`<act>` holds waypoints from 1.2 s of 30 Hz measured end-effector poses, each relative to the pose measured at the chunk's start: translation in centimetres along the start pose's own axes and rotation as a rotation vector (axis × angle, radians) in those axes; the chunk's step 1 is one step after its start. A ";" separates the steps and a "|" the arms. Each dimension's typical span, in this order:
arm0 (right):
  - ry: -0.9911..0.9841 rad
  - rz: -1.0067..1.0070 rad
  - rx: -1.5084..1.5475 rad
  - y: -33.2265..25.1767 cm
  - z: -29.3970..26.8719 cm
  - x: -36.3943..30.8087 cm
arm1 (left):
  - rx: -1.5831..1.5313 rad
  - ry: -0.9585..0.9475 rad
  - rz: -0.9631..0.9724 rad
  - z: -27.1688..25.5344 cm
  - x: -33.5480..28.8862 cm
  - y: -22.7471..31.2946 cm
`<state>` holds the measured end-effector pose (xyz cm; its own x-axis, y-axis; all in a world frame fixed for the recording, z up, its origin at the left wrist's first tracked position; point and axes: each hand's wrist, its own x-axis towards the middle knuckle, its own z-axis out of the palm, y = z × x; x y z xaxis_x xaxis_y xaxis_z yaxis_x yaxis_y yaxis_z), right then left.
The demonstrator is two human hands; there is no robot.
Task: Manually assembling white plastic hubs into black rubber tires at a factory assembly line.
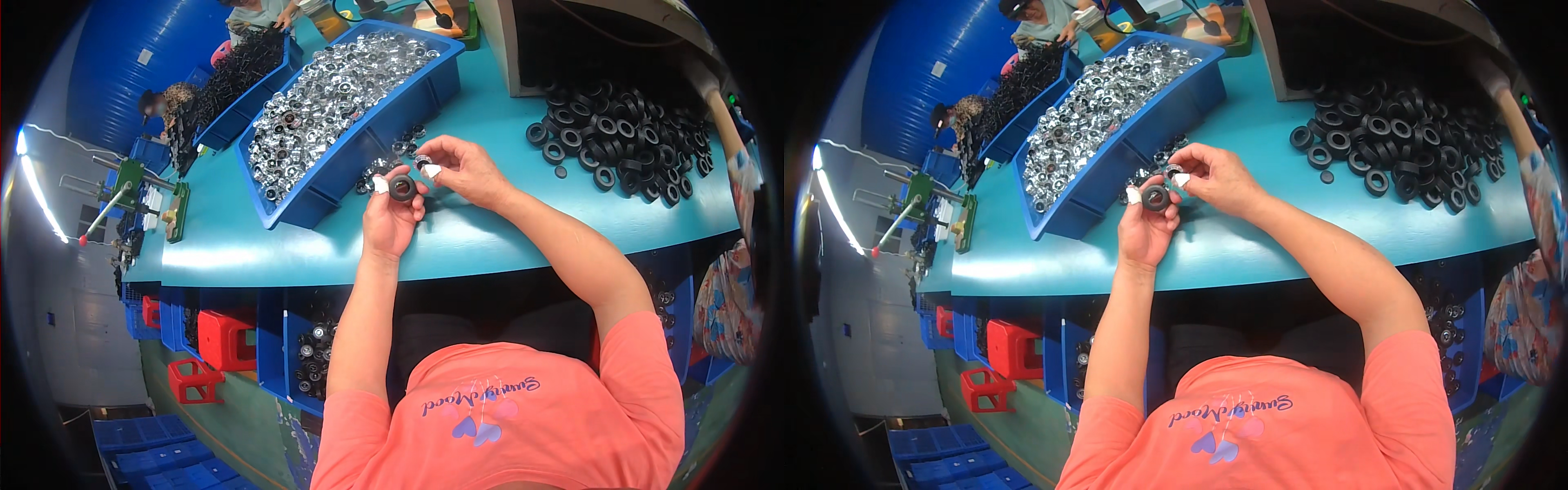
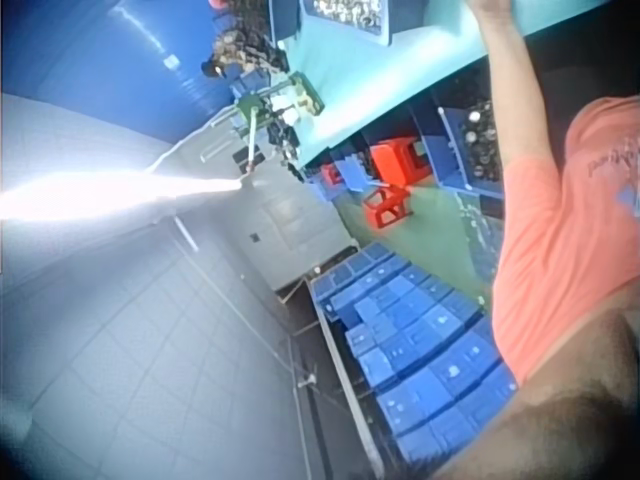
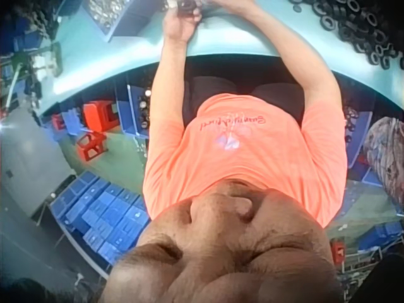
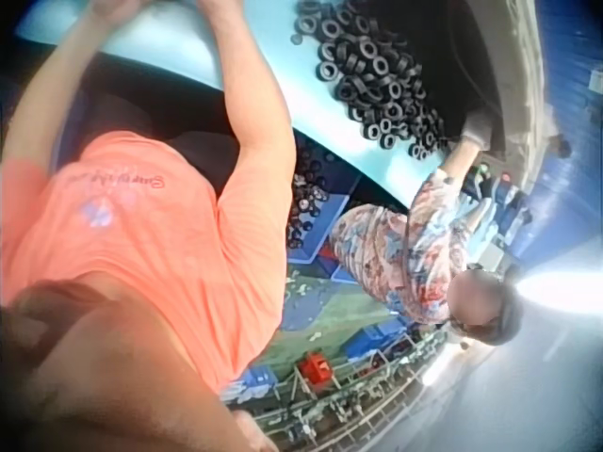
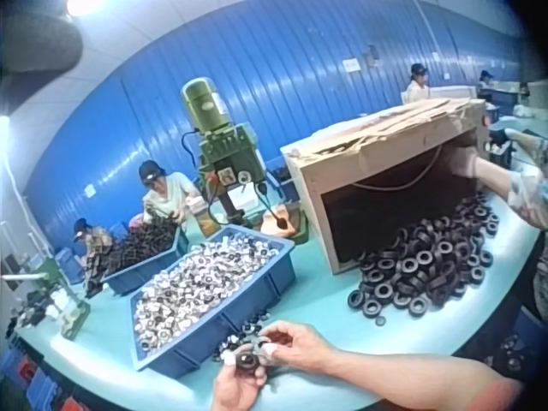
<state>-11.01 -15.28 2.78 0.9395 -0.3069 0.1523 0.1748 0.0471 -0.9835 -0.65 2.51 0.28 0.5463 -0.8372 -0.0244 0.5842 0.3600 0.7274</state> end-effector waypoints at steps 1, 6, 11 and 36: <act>0.000 0.033 0.030 -0.1 -0.1 0.0 | 0.001 0.003 0.001 0.0 0.0 0.0; -0.082 0.106 0.233 -0.9 -0.2 -0.1 | -0.003 -0.004 0.004 -0.2 0.0 0.0; -0.170 0.115 0.244 -0.6 -0.5 0.0 | 0.018 0.003 0.018 0.1 0.0 -0.1; -0.013 -0.178 -0.166 0.1 1.1 -0.6 | 0.401 0.217 0.260 0.9 0.0 -1.5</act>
<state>-11.26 -14.08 2.66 0.9022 -0.2841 0.3246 0.2881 -0.1633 -0.9436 -2.14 1.59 -0.19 0.7795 -0.6211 0.0811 0.1606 0.3234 0.9325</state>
